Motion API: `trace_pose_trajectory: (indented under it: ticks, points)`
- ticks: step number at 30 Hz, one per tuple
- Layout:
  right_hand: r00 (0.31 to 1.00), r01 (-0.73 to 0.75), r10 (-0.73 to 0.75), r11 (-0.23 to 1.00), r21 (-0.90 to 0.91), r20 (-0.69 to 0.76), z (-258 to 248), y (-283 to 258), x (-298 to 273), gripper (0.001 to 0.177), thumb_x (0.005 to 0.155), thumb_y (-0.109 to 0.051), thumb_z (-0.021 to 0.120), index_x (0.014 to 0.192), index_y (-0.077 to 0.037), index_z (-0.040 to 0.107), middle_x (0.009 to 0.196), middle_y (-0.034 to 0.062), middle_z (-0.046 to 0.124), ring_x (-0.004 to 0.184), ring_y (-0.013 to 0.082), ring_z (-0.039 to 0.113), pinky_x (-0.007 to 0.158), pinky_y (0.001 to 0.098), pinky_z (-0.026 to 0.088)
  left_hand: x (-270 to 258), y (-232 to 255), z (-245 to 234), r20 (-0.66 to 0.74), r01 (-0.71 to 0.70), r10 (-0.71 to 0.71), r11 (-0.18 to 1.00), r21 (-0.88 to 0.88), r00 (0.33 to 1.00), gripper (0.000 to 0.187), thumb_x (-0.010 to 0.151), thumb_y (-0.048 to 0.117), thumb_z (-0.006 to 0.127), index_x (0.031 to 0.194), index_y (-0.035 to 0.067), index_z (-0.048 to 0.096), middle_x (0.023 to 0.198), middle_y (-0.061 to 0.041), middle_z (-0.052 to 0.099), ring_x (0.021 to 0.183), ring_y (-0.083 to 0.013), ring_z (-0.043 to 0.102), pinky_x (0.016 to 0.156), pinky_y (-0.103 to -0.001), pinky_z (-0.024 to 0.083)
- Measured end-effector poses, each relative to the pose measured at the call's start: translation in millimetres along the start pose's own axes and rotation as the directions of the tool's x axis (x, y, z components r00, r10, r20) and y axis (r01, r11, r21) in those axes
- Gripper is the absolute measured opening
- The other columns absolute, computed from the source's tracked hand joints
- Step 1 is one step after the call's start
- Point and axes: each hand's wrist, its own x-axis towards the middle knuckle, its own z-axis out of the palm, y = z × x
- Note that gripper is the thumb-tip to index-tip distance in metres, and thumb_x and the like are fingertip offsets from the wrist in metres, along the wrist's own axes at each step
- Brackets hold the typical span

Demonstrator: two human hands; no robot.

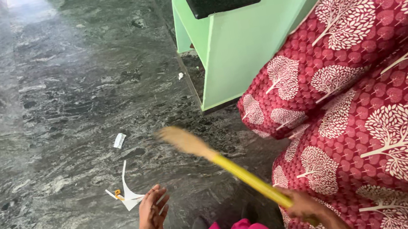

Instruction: The person sweeps a dark marble floor using a broom, pushing scraps of paper and dust along the baseboards and through a doorway.

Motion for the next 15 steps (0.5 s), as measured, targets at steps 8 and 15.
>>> trace_pose_trajectory:
  ticks: [8, 15]
  points:
    - [0.943, -0.16, 0.231, 0.946, 0.283, -0.241, -33.6, 53.1, 16.9, 0.074, 0.079, 0.009, 0.066, 0.143, -0.023, 0.052, 0.082, 0.0098, 0.071, 0.057, 0.0189, 0.061, 0.048, 0.0336, 0.047, 5.6, -7.5, -9.7, 0.01, 0.011, -0.012, 1.0, 0.011, 1.0, 0.046, 0.091, 0.034, 0.061, 0.135, 0.021, 0.061, 0.128, 0.0, 0.069, 0.115, -0.0198, 0.063, 0.094, -0.039, 0.043]
    - [0.974, -0.11, 0.033, 0.931, -0.347, -0.222, -5.4, 43.4, 30.1, 0.056, 0.075, -0.004, 0.069, 0.128, -0.018, 0.062, 0.095, 0.0139, 0.075, 0.08, 0.0245, 0.071, 0.068, 0.0386, 0.056, 10.0, -4.1, -17.3, 0.011, 0.015, -0.015, 1.0, 0.002, 1.0, 0.045, 0.091, 0.034, 0.062, 0.134, 0.02, 0.062, 0.128, -0.001, 0.069, 0.114, -0.0197, 0.063, 0.092, -0.038, 0.045]
